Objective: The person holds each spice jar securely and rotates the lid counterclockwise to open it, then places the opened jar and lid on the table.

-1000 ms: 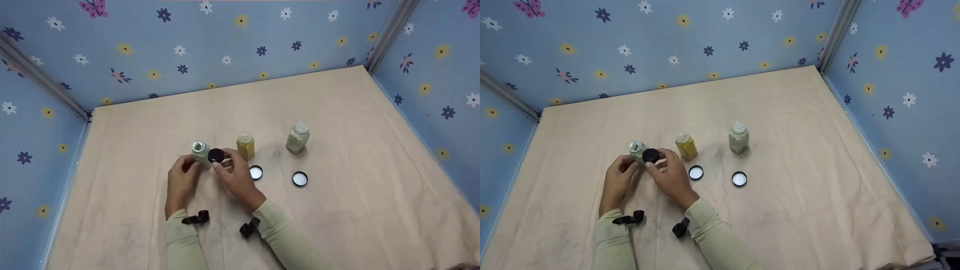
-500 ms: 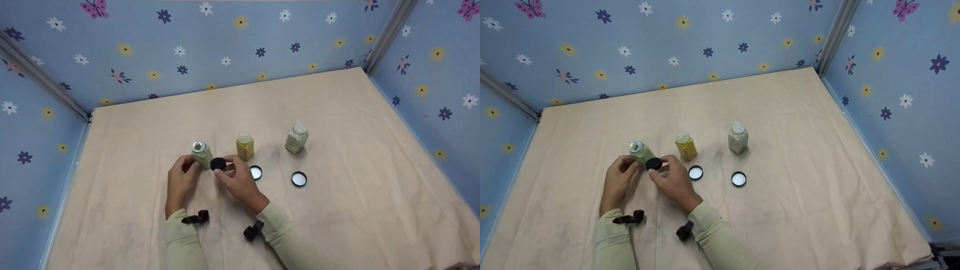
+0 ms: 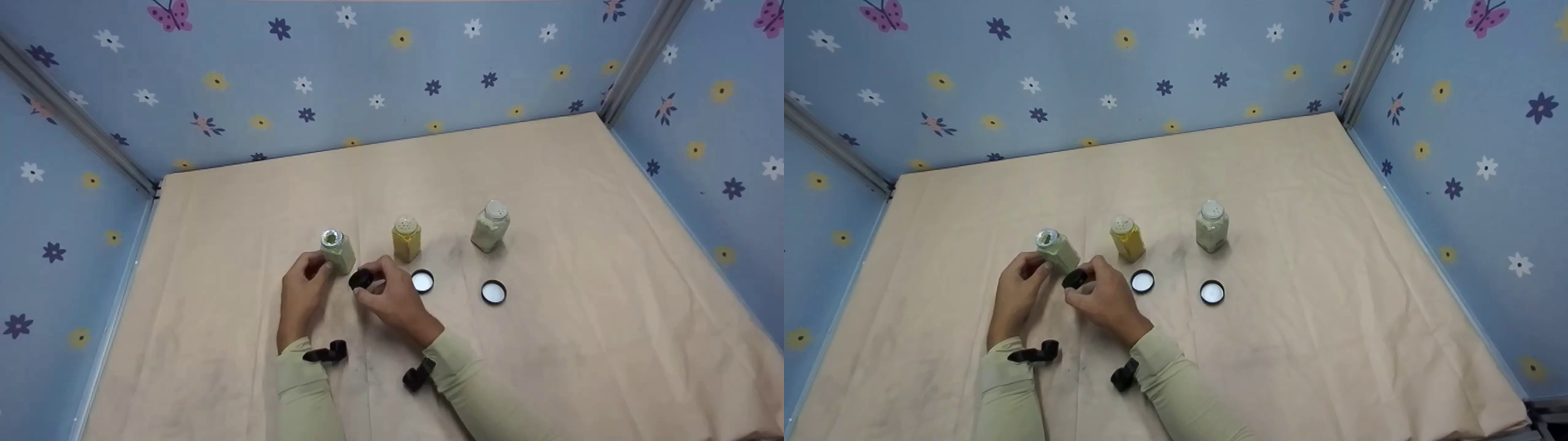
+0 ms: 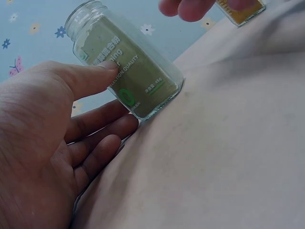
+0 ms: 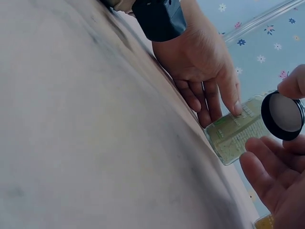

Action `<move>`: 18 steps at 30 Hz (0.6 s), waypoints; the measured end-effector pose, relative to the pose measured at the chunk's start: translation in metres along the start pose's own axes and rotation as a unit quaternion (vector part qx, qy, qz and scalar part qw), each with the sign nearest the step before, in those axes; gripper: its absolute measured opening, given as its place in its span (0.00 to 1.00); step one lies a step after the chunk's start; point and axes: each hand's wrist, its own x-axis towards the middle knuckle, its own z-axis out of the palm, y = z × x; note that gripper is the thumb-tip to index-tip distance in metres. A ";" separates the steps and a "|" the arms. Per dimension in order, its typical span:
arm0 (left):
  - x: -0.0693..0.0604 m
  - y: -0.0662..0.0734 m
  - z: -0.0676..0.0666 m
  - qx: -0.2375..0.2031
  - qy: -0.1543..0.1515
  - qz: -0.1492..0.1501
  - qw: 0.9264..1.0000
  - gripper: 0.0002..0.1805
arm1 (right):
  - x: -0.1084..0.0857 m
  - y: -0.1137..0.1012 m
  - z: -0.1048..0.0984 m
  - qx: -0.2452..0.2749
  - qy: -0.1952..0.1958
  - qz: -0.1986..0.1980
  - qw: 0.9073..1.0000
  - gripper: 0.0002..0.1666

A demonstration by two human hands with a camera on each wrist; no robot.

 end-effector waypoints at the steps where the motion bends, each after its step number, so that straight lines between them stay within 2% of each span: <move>1: 0.000 0.000 0.000 -0.001 0.000 0.000 1.000 0.13 | 0.000 0.000 0.000 -0.001 -0.007 0.000 1.000 0.19; 12: 0.003 -0.001 0.001 0.010 0.001 -0.011 1.000 0.13 | -0.002 0.000 0.001 -0.002 -0.053 0.008 0.999 0.18; 18: 0.002 -0.002 -0.001 0.010 0.003 -0.004 1.000 0.12 | 0.000 -0.001 0.001 -0.009 -0.054 0.012 0.998 0.17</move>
